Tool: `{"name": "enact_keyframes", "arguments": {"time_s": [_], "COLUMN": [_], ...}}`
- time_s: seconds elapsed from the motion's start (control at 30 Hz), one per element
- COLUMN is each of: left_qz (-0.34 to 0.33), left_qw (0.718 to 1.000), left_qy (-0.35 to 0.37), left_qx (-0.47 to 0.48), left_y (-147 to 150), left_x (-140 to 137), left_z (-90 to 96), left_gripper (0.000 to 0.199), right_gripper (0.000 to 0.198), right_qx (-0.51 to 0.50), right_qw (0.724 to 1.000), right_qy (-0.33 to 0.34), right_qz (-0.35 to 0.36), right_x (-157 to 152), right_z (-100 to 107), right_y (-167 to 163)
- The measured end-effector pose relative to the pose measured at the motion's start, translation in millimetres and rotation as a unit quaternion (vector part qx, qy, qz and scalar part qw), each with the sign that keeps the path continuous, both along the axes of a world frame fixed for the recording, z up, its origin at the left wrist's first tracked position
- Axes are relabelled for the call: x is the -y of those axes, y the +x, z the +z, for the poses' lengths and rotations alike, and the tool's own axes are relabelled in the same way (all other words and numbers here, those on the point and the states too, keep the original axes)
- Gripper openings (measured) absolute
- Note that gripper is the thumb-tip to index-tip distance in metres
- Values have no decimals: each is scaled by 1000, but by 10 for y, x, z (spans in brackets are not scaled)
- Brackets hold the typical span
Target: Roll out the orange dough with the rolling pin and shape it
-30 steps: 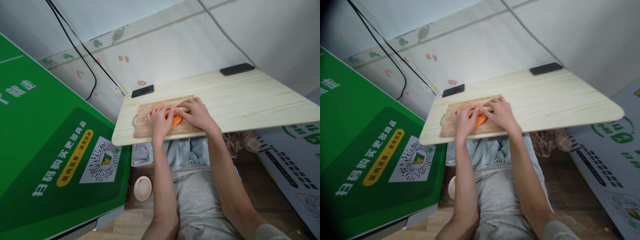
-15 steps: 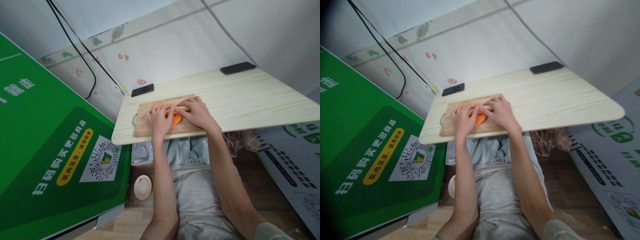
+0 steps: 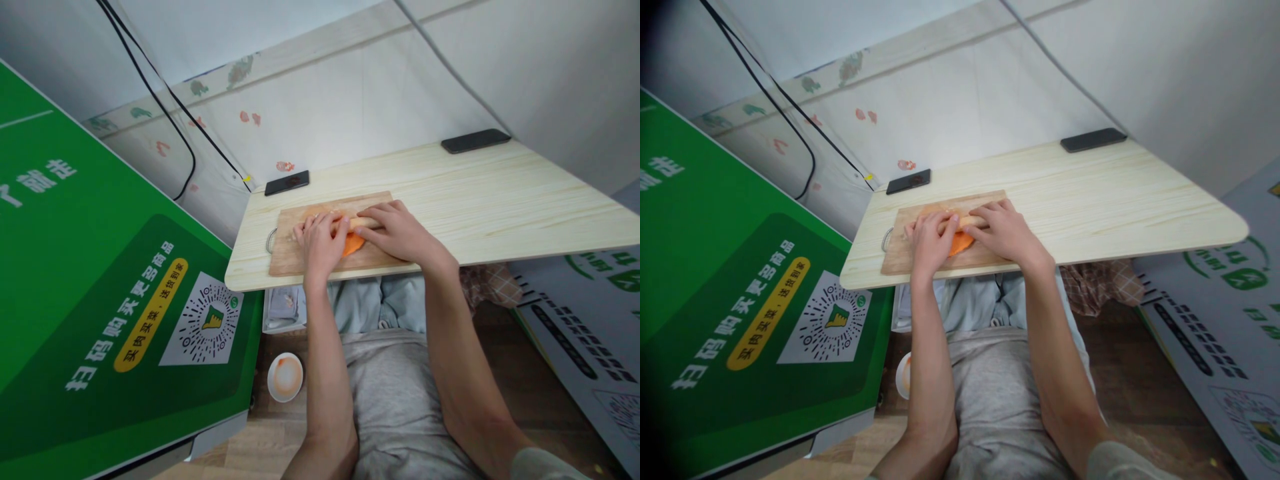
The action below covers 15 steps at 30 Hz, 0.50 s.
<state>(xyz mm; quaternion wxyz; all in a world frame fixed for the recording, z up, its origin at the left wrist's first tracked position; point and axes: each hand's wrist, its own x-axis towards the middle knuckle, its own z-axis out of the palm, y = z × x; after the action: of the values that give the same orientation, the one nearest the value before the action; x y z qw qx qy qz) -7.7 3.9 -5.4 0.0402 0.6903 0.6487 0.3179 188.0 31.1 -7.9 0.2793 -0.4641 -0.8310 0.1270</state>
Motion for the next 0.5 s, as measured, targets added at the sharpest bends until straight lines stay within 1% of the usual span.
{"name": "enact_keyframes", "arguments": {"time_s": [0.17, 0.3, 0.5], "left_qz": [-1, 0, 2], "left_qw": [1000, 1000, 1000], "left_qy": [-4, -2, 4], "left_qx": [4, 2, -2], "left_y": [-5, -3, 11], "left_x": [-8, -9, 6], "left_z": [-4, -12, -4], "left_gripper": [25, 27, 25], "right_gripper": [53, 49, 47], "right_qx": [9, 15, 12], "right_qw": [999, 1000, 1000], "right_qy": [-18, -13, 18], "right_qz": [28, 17, -15], "right_x": [68, 24, -61], "right_z": [52, 11, -58], "right_y": [60, 43, -25]}}
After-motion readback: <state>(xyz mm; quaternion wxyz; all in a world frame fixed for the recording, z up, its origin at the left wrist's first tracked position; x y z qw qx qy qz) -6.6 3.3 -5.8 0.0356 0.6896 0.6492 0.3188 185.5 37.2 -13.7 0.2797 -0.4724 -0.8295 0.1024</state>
